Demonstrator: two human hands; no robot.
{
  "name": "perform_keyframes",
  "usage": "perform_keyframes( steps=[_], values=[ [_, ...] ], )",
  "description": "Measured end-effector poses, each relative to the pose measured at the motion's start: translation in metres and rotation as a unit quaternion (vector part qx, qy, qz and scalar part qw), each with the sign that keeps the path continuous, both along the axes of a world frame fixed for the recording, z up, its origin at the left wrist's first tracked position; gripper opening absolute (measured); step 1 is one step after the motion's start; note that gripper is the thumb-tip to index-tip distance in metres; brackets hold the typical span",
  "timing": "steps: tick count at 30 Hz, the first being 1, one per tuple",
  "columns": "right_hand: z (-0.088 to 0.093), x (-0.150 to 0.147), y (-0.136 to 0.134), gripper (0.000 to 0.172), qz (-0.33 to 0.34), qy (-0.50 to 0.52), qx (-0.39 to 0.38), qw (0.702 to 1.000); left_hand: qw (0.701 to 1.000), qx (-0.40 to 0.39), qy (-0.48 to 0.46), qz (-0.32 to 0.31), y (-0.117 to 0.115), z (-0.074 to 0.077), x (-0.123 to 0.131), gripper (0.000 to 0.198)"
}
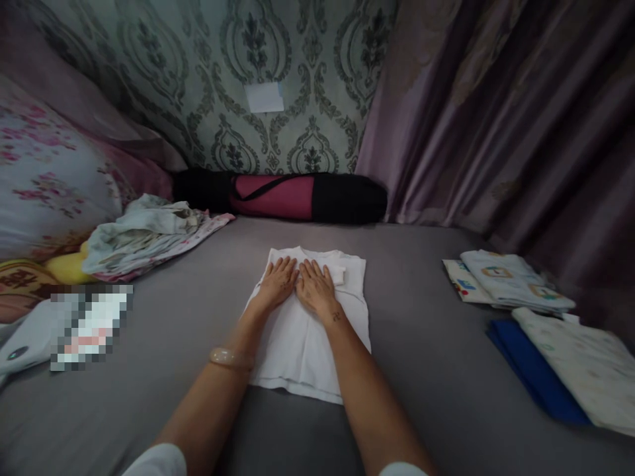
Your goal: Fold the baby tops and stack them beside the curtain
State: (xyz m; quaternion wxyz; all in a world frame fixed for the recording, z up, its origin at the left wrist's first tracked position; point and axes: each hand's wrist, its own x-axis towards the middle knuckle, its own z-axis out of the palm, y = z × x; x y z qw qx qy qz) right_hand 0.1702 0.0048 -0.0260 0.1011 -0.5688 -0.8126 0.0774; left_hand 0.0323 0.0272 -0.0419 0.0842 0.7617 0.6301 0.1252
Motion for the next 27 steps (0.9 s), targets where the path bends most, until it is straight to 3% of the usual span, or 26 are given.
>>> perform_keyframes(
  steps=[5,11,27],
  values=[
    [0.003,0.009,-0.002,0.057,-0.058,0.013,0.036,0.998,0.998,0.057,-0.005,0.04,0.001,0.005,-0.008,0.053],
    [-0.001,0.026,0.0,0.059,-0.139,-0.001,0.012,0.99,0.997,0.002,0.005,0.073,0.006,-0.002,-0.02,0.057],
    [-0.015,0.034,-0.001,0.056,-0.139,0.022,0.045,0.989,0.995,0.05,-0.02,0.082,-0.002,-0.007,-0.022,0.056]
  ],
)
